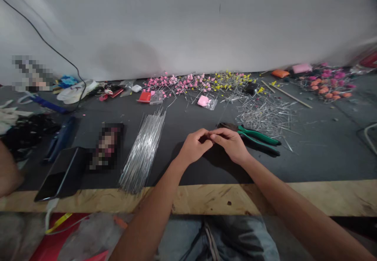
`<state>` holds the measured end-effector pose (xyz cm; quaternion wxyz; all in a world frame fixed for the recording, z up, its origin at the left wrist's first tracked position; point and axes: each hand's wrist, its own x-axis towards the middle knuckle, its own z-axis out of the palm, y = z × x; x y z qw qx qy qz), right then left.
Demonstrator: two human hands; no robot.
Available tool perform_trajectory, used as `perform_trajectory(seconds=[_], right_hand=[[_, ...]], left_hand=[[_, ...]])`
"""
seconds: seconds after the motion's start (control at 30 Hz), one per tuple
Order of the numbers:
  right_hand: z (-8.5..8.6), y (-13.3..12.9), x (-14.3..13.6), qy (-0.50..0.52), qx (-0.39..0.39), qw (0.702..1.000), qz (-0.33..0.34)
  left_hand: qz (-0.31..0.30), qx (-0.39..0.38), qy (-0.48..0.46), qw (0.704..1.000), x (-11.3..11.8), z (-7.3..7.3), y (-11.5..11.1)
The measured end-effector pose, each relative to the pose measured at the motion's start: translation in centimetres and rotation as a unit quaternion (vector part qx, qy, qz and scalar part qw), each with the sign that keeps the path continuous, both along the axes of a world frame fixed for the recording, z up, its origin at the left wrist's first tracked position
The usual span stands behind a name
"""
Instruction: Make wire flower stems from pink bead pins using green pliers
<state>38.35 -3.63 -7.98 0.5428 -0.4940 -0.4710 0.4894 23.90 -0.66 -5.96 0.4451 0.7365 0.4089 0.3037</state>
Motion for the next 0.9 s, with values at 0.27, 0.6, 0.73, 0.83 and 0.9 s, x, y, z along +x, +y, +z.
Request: perform_trajectory(seconds=[0.27, 0.6, 0.73, 0.83, 0.9], right_hand=[[1.9, -1.6, 3.2, -0.184, -0.014, 0.98, -0.071], [0.4, -3.7, 12.0, -0.547, 0.025, 0.837, -0.013], [-0.5, -3.6, 11.4, -0.617, -0.001, 0.786, -0.043], [-0.7, -3.2, 11.6, -0.617, -0.008, 0.787, -0.025], [-0.7, -3.2, 12.2, -0.612, -0.002, 0.791, -0.011]], left_hand=[[0.151, 0.047, 0.16, 0.974, -2.2, 0.0, 1.4], [0.08, 0.037, 0.384, 0.919, -5.2, 1.6, -1.3], [0.066, 0.002, 0.401, 0.914, -6.0, 2.3, -2.2], [0.082, -0.003, 0.375, 0.923, -7.3, 2.4, -2.6], [0.114, 0.02, 0.355, 0.928, -8.7, 2.4, -2.6]])
